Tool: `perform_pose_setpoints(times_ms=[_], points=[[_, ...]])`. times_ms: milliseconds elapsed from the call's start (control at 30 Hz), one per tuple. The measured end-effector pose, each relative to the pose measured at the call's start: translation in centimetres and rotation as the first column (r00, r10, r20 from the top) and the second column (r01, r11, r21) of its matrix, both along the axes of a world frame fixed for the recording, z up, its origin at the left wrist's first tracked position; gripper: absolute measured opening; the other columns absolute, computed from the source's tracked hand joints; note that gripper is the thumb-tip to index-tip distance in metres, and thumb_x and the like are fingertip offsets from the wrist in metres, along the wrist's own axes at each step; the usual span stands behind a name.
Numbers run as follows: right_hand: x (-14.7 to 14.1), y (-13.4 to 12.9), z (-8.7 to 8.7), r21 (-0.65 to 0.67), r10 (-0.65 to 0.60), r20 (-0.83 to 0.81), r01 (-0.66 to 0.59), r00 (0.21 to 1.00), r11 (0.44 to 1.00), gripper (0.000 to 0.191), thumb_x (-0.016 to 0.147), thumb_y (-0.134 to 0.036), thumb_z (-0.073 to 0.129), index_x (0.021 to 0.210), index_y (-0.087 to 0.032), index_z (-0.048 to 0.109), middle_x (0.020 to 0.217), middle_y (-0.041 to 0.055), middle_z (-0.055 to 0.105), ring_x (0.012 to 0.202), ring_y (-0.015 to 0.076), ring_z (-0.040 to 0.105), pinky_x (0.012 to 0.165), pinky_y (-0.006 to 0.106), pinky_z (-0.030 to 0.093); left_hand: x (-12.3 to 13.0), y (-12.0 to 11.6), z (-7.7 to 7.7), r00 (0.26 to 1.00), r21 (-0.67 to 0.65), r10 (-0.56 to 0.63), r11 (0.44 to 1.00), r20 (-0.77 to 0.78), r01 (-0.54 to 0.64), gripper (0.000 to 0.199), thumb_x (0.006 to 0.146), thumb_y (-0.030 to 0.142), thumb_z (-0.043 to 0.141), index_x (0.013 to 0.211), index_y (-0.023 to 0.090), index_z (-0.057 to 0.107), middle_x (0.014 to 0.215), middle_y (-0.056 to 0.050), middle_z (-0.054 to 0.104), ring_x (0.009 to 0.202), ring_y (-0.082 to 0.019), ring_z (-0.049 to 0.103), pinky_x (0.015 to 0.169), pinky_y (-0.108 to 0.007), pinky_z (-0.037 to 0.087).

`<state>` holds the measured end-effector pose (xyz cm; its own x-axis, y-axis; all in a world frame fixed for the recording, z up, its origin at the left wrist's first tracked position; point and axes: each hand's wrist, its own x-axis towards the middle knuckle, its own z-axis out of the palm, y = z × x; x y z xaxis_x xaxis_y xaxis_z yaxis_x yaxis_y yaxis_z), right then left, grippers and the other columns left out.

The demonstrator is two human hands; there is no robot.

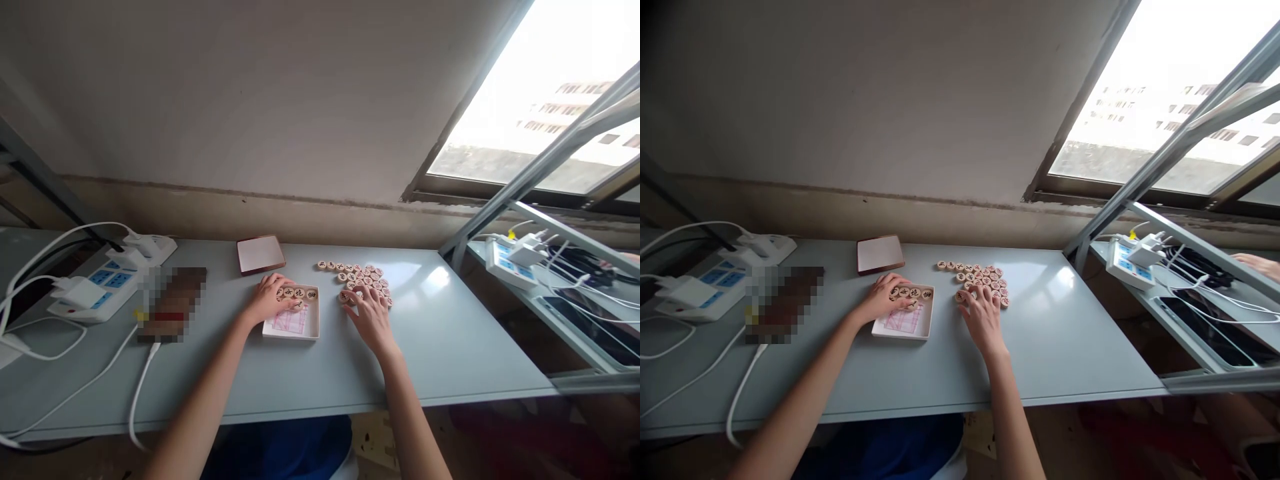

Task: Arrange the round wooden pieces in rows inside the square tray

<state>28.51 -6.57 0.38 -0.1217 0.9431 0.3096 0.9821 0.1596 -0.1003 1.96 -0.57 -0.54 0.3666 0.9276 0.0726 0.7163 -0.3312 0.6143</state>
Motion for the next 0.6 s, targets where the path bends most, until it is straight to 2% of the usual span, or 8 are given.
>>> perform_pose_setpoints(times_ms=[100, 200, 333, 433, 600], points=[[-0.2, -0.3, -0.3, 0.004, -0.004, 0.001, 0.004, 1.0, 1.0, 0.018, 0.088, -0.026, 0.05, 0.103, -0.026, 0.061, 0.113, 0.006, 0.056, 0.104, 0.0232, 0.047, 0.082, 0.036, 0.035, -0.1, 0.0, -0.1, 1.0, 0.0, 0.005, 1.0, 0.009, -0.005, 0.038, 0.074, 0.046, 0.063, 0.106, 0.026, 0.059, 0.114, -0.002, 0.054, 0.111, -0.025, 0.047, 0.096, -0.037, 0.037], [-0.7, -0.2, 0.2, -0.021, 0.023, -0.035, -0.024, 0.999, 0.999, 0.015, 0.088, -0.03, 0.051, 0.097, -0.025, 0.062, 0.111, 0.0048, 0.058, 0.102, 0.0225, 0.047, 0.082, 0.037, 0.034, -0.1, 0.1, -0.4, 1.0, 0.003, 0.012, 1.0, 0.021, -0.012, 0.038, 0.073, 0.046, 0.064, 0.106, 0.026, 0.06, 0.113, -0.003, 0.054, 0.11, -0.026, 0.047, 0.096, -0.037, 0.037], [-1.8, -0.5, 1.4, -0.025, 0.021, -0.162, -0.025, 0.987, 0.999, 0.018, 0.085, -0.043, 0.054, 0.087, -0.028, 0.065, 0.107, 0.0023, 0.058, 0.104, 0.0229, 0.047, 0.081, 0.037, 0.034, -0.1, 0.2, -0.8, 0.999, 0.021, 0.014, 1.0, 0.034, -0.015, 0.04, 0.073, 0.046, 0.065, 0.106, 0.025, 0.06, 0.113, -0.003, 0.055, 0.108, -0.025, 0.048, 0.096, -0.036, 0.037], [-3.5, -0.8, 2.0, 0.017, 0.026, -0.244, -0.023, 0.969, 1.0, 0.024, 0.082, -0.051, 0.056, 0.089, -0.031, 0.066, 0.109, 0.0018, 0.056, 0.106, 0.0232, 0.046, 0.082, 0.036, 0.034, -0.1, 0.3, -1.0, 0.999, 0.032, 0.018, 0.999, 0.039, -0.019, 0.043, 0.072, 0.048, 0.065, 0.106, 0.024, 0.059, 0.113, -0.003, 0.055, 0.108, -0.024, 0.049, 0.095, -0.035, 0.038], [-7.0, -1.0, 1.9, 0.038, 0.04, -0.149, -0.035, 0.988, 0.999, 0.018, 0.081, -0.043, 0.059, 0.09, -0.028, 0.065, 0.109, 0.0027, 0.055, 0.102, 0.0221, 0.046, 0.083, 0.036, 0.032, -0.1, 0.5, -1.4, 0.998, 0.056, 0.023, 0.998, 0.051, -0.026, 0.044, 0.07, 0.05, 0.067, 0.105, 0.024, 0.06, 0.11, -0.003, 0.056, 0.107, -0.025, 0.049, 0.091, -0.036, 0.04]])
